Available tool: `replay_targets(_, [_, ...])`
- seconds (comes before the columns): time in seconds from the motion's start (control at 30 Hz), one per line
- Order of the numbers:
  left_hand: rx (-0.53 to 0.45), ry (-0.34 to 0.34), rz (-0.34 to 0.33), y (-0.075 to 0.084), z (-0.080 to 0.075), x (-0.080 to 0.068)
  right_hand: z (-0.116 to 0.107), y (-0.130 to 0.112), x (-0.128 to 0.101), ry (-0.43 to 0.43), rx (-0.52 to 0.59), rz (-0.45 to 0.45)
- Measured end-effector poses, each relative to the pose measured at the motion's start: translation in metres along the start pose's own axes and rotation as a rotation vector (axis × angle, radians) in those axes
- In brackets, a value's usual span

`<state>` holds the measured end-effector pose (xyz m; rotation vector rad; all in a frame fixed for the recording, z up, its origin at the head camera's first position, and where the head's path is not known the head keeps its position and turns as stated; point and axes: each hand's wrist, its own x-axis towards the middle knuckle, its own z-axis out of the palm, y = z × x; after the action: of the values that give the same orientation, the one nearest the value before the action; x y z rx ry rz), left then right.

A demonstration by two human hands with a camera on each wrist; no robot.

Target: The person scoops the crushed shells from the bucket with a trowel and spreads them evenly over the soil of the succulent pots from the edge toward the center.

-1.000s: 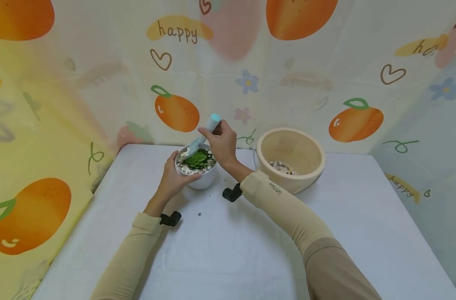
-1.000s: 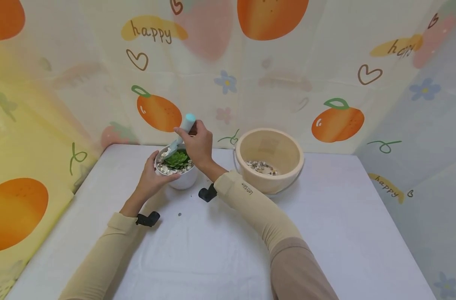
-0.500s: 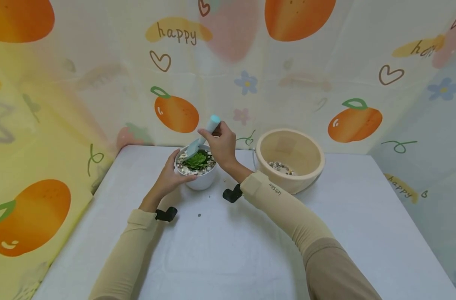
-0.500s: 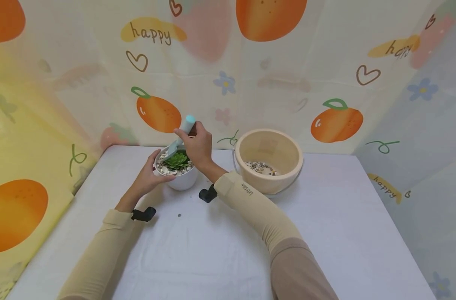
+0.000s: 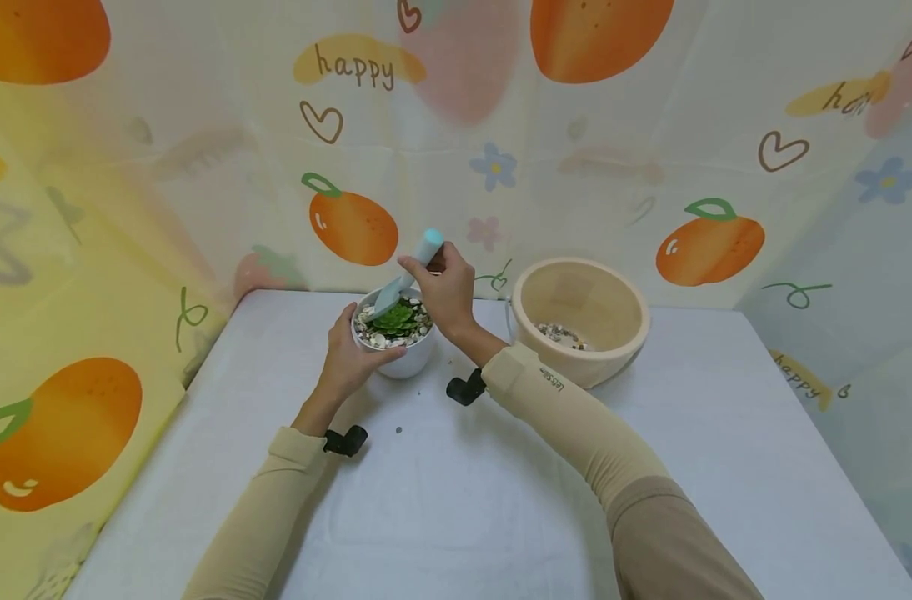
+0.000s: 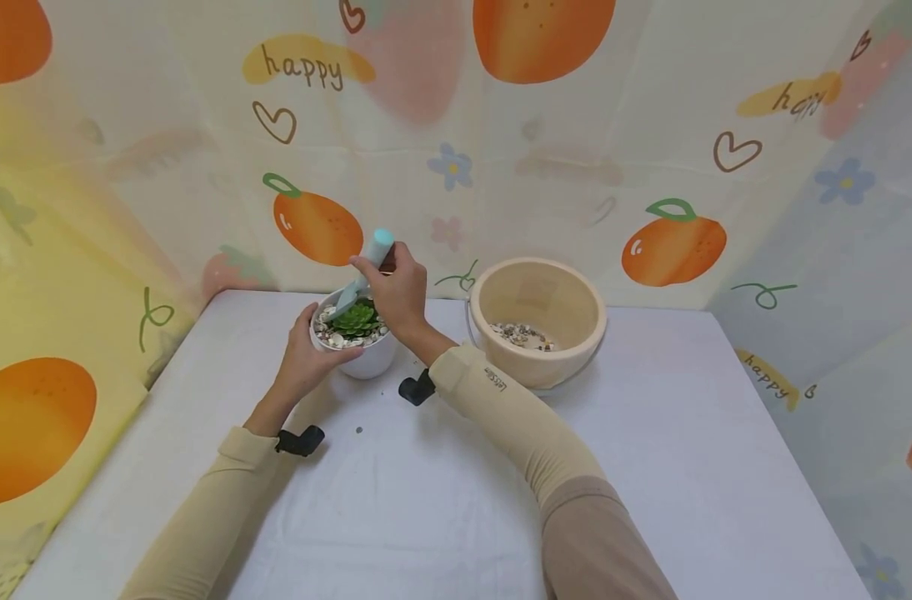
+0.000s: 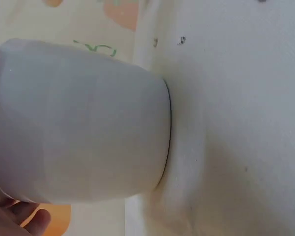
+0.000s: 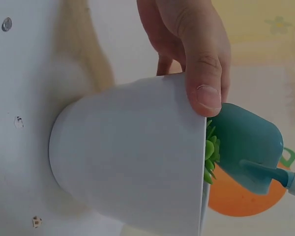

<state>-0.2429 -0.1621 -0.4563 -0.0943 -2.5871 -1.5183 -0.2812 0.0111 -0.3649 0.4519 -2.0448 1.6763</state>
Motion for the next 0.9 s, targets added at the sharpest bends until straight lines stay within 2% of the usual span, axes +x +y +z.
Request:
replay_targets(0.17, [0.025,-0.057,-0.037,-0.003,-0.009,0.002,0.001,0.000,-0.001,-0.010,0.001,-0.001])
replay_targets(0.4, [-0.055,-0.121,-0.019,-0.011,-0.013,0.008,0.001,-0.002,0.001,-0.048,0.001,0.035])
replay_targets(0.5, [-0.092,-0.101,0.000,-0.011,-0.010,0.008,-0.001,-0.004,0.004,-0.063,0.015,0.057])
replay_targets(0.6, [-0.089,-0.068,0.019,-0.010,-0.005,0.007,-0.004,-0.005,0.006,-0.050,0.014,0.069])
replay_targets(0.73, [-0.045,-0.037,-0.004,-0.007,-0.001,0.004,-0.007,-0.005,0.007,-0.032,0.025,0.075])
replay_targets(0.9, [-0.032,-0.031,-0.016,-0.005,0.001,0.003,-0.011,-0.005,0.011,-0.013,0.075,0.088])
